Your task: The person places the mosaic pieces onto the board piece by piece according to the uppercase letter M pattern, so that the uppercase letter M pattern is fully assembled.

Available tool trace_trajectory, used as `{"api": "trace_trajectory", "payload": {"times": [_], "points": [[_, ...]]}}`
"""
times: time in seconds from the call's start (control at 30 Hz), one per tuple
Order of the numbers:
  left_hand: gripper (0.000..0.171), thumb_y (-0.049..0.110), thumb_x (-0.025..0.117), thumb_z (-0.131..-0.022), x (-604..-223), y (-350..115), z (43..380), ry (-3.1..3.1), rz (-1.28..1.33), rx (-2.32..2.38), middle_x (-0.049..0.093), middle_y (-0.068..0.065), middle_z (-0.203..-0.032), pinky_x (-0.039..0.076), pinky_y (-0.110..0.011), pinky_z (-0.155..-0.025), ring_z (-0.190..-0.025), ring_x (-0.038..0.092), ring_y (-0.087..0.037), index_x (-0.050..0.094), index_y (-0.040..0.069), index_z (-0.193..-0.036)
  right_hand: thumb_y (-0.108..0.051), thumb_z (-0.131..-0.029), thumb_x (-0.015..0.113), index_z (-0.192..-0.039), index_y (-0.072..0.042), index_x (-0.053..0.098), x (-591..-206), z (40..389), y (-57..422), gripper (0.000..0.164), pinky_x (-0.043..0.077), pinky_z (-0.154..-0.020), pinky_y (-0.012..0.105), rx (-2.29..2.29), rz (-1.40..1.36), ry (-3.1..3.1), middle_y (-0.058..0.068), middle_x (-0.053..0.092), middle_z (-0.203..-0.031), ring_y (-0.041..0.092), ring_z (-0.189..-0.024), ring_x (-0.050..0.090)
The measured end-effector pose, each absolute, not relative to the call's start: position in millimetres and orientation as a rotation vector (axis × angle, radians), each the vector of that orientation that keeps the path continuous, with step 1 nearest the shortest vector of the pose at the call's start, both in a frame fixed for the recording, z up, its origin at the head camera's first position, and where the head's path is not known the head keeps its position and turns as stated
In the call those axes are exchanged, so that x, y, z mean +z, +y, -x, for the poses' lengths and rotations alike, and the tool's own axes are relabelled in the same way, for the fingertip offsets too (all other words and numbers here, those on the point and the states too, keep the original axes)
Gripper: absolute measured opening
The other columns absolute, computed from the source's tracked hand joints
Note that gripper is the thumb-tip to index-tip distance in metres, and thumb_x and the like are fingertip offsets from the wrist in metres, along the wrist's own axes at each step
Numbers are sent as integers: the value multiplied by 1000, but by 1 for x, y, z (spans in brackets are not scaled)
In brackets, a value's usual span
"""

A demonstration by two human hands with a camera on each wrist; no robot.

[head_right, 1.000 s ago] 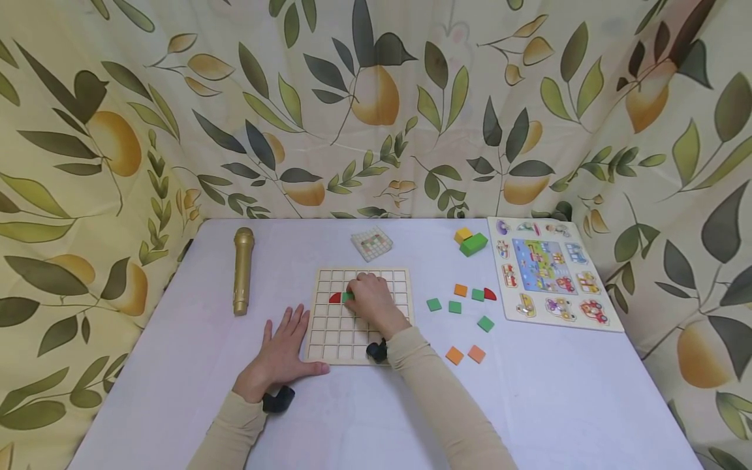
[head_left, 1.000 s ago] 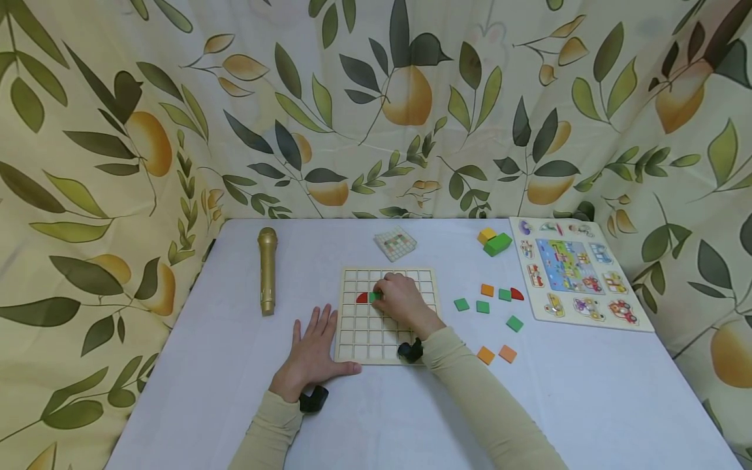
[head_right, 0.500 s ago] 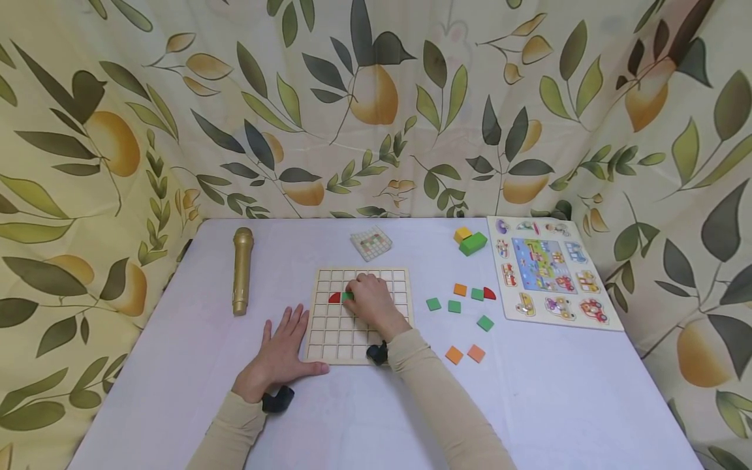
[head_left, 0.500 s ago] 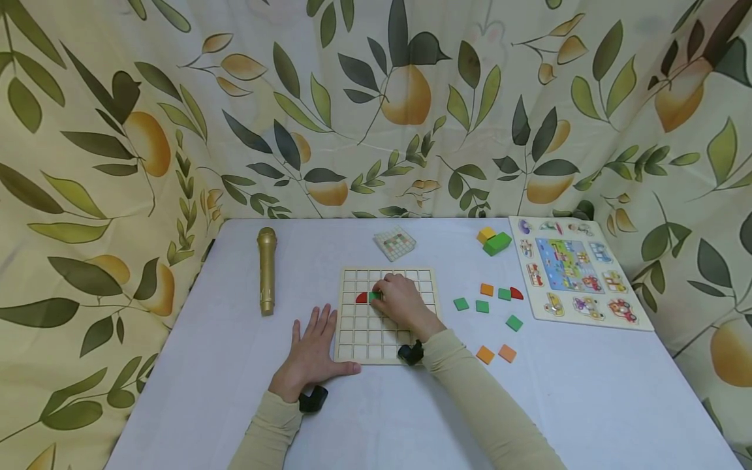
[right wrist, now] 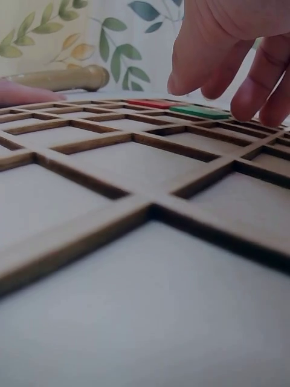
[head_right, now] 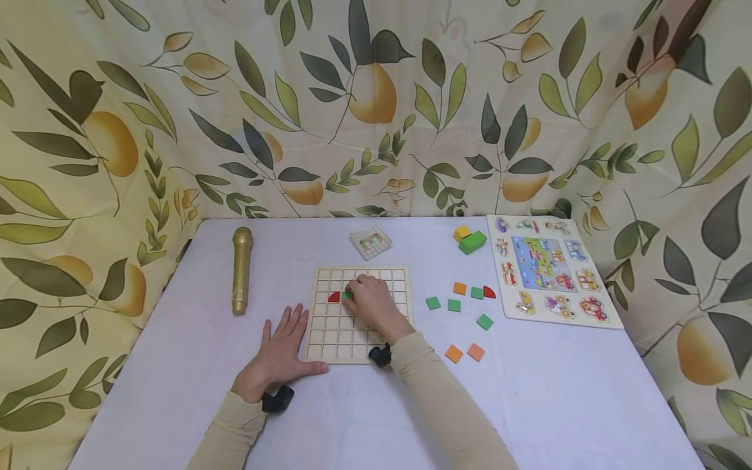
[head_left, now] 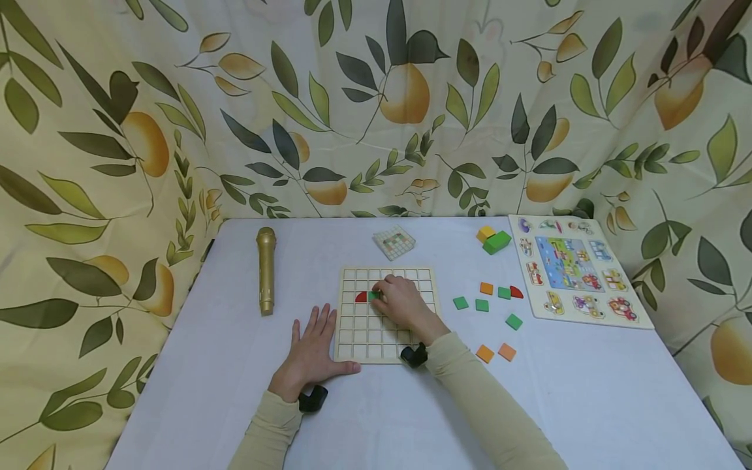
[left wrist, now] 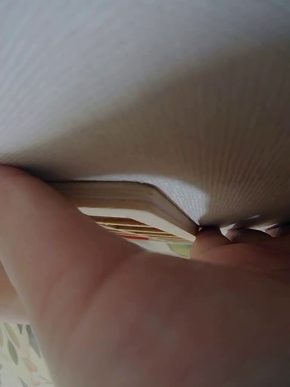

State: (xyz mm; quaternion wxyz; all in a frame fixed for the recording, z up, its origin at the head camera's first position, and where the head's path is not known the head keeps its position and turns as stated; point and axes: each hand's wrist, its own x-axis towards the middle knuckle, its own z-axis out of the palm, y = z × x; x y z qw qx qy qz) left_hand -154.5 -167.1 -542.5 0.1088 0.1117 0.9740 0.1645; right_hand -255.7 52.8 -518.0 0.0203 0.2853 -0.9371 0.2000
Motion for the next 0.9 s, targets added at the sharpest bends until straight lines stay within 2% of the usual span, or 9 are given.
{"api": "trace_trajectory", "payload": {"times": [0.33,0.9], "points": [[127,86,58,-67,-542,-166,155,2864,-328,472,4,-10,-163,-5,-60,-110,-147,-5,-28,14,7,-157,-25,-92,69,-112,-7,70,-502,246,63,26,46,-88,46,593,-948,-2885,7,64,-105,28,-99,59],[127,84,60,-68,-542,-167,154,2872,-338,495,4,-11,-162,-3,-60,-111,-147,-3,-29,14,6,-157,-20,-93,69,-115,-4,69,-493,244,102,27,41,-96,47,739,-822,-2867,9,65,-108,29,-107,57]]}}
